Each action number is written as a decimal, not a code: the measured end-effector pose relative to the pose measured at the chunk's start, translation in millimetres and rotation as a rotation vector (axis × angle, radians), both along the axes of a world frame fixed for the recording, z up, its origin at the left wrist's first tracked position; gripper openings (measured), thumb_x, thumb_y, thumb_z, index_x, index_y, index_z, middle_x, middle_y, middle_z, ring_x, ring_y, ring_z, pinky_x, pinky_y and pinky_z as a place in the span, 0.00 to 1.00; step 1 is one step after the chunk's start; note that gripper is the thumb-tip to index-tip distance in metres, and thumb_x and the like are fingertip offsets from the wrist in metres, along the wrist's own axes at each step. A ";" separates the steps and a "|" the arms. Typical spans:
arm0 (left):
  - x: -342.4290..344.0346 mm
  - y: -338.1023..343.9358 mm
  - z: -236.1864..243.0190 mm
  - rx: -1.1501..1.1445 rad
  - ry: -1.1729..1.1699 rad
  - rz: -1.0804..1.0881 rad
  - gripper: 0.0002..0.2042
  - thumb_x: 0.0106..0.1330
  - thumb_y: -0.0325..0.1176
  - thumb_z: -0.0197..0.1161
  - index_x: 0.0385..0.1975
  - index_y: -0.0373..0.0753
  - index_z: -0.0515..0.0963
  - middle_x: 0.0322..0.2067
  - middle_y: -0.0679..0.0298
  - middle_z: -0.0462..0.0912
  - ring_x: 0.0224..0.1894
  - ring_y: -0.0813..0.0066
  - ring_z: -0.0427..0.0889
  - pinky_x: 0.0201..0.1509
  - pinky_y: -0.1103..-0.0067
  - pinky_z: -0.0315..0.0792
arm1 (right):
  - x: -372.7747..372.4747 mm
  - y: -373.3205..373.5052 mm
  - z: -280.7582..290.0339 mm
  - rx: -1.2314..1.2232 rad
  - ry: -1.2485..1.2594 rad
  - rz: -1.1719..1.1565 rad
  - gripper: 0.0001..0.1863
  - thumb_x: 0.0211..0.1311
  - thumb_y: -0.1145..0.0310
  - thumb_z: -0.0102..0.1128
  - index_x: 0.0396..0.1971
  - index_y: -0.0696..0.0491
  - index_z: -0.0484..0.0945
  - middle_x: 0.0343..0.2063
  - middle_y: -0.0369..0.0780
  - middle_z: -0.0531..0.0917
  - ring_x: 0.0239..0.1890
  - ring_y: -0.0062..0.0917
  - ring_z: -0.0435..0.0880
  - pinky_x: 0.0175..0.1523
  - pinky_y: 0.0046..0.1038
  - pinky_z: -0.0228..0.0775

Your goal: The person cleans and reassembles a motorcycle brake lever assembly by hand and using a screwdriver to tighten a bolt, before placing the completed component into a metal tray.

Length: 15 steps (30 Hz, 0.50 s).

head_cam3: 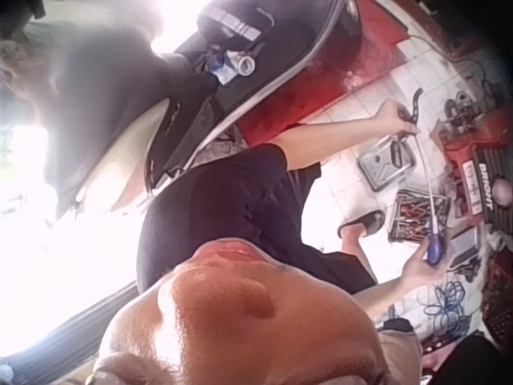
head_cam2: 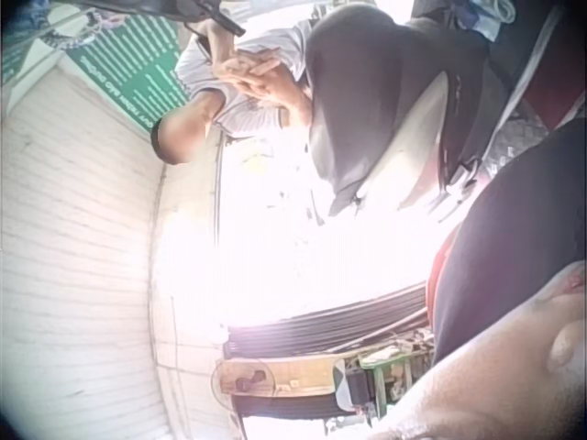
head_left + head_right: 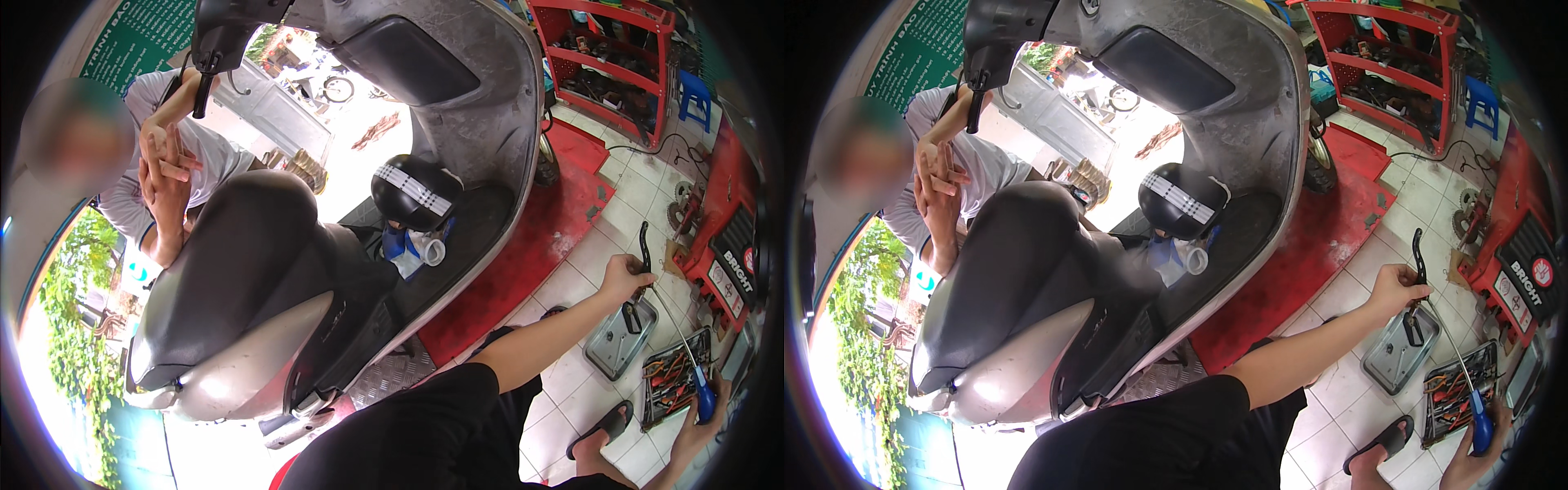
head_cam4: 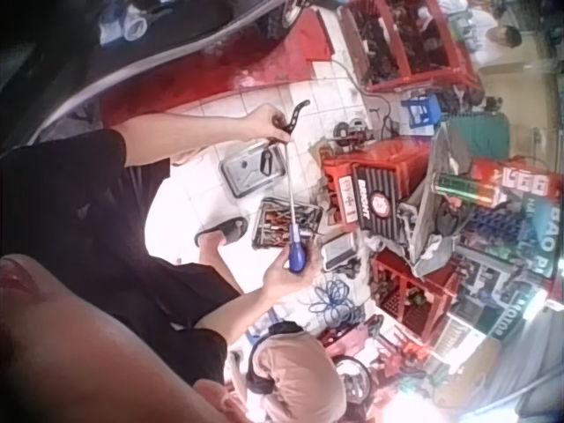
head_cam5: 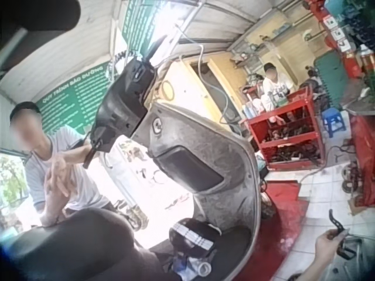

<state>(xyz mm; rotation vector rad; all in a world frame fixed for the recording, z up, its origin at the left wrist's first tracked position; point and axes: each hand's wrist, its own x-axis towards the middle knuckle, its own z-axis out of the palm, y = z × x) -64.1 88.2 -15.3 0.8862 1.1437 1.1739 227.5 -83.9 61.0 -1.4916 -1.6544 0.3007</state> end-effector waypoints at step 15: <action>1.8 1.7 -1.4 -0.002 0.038 0.010 0.10 0.52 0.24 0.72 0.29 0.30 0.76 0.23 0.61 0.81 0.22 0.78 0.80 0.25 0.82 0.73 | -7.9 6.4 9.5 0.105 -0.265 -0.054 0.22 0.72 0.67 0.47 0.63 0.57 0.66 0.55 0.45 0.77 0.52 0.27 0.75 0.58 0.25 0.62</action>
